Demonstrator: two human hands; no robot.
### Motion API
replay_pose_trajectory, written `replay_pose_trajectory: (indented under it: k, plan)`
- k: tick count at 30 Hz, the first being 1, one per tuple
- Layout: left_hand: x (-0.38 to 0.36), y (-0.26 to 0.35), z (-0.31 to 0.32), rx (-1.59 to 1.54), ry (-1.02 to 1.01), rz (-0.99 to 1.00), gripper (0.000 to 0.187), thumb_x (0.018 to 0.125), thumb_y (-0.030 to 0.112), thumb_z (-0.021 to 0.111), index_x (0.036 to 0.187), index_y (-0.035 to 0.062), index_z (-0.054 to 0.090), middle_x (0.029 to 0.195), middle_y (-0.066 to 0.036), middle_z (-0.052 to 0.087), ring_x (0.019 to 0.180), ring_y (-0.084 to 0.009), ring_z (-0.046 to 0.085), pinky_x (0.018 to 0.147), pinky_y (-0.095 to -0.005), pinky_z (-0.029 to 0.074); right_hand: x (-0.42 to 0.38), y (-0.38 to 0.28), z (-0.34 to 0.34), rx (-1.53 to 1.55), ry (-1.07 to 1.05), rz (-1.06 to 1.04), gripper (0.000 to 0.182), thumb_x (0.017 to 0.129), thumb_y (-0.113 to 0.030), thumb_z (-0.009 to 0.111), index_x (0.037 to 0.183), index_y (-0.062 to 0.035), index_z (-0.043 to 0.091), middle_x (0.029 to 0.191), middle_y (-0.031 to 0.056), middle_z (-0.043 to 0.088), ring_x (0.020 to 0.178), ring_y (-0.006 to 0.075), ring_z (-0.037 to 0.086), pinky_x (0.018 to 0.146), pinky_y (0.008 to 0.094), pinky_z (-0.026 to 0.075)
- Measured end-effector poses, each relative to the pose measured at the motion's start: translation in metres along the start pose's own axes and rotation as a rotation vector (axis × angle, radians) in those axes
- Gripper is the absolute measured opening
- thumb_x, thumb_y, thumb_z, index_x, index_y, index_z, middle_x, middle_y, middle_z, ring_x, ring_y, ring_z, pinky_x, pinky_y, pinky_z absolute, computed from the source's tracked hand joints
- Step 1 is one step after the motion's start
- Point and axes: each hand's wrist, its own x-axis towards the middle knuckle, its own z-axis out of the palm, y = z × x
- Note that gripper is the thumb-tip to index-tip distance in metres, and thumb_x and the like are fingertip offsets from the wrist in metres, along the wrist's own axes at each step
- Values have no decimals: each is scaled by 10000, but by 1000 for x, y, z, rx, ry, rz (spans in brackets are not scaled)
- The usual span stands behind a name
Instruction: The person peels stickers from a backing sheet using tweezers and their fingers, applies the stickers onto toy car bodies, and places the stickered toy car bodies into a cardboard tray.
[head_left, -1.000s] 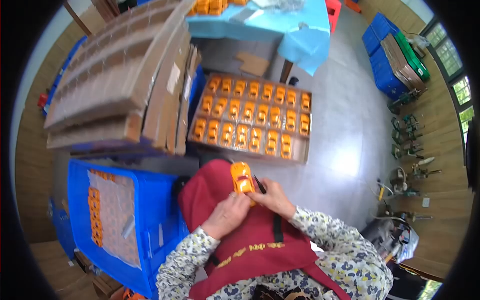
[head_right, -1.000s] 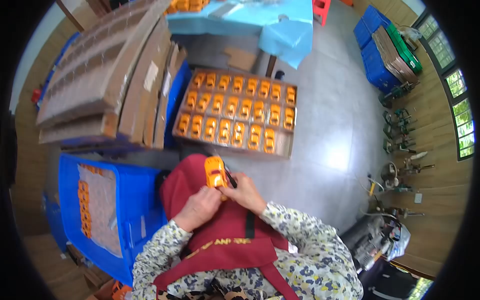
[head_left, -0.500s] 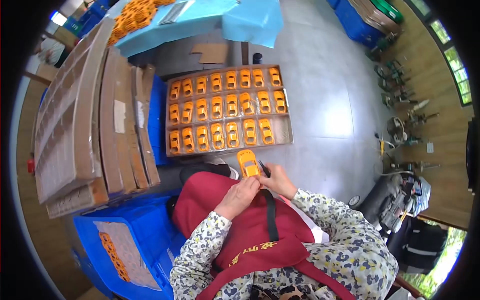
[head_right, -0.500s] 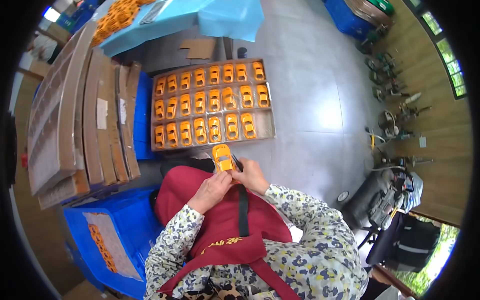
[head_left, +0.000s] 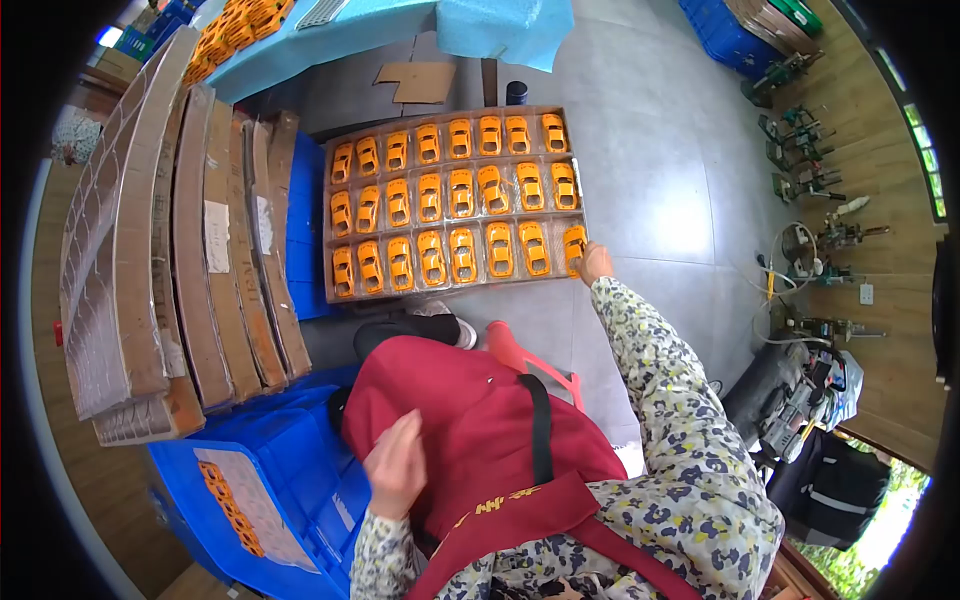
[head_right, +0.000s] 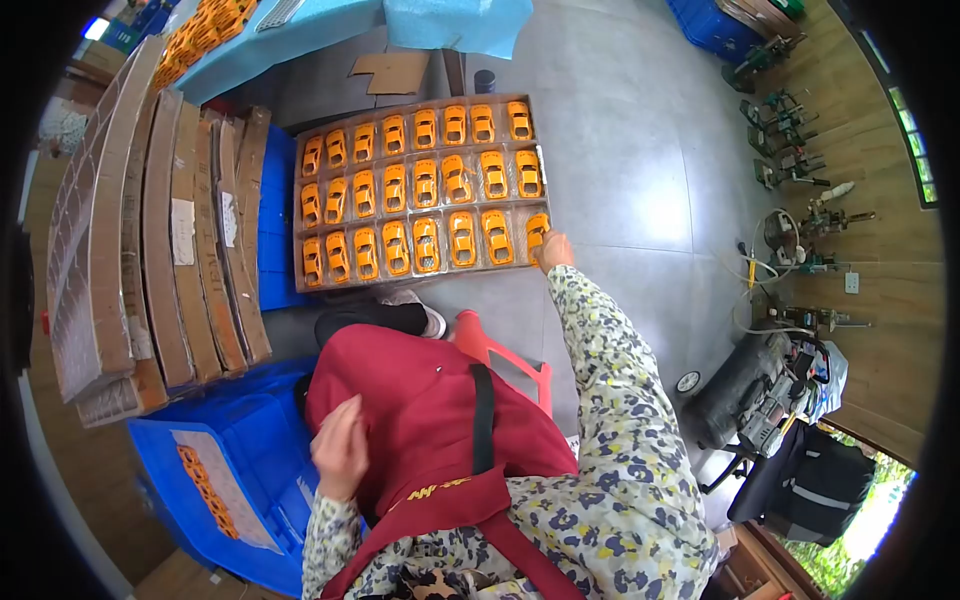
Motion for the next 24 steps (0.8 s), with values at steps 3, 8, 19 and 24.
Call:
replay_pose_trajectory:
  k: [3,8,19,24]
  plan:
    - [-51,-7,-40,153,132,-173,248,825,-69,550,1058,-31,626,995,-171,658,828,-281,646,727,-336,521,19,2,13,-68,-29,25,322,729,-193,723,927,43,627,900,264,652,865,422,633,763,459,527]
    - [-125,-23,-98,276,424,-515,211,897,-36,502,1074,-31,617,986,-127,646,747,-159,602,663,-269,488,41,31,47,-61,-47,-2,267,736,-127,683,950,26,638,907,267,646,887,429,625,791,474,511]
    - [-269,-156,-197,-430,1333,-1274,138,857,146,561,953,56,602,770,-29,580,598,-108,512,479,-257,409,-18,86,67,19,-231,-120,356,847,-367,573,749,-38,666,547,81,624,508,202,620,543,388,492]
    - [-285,-210,-191,-611,1243,-1519,145,844,149,566,955,58,581,812,-72,584,637,-163,532,486,-319,418,-82,55,46,248,-313,37,270,836,-244,588,737,3,635,551,80,607,417,149,546,375,299,396]
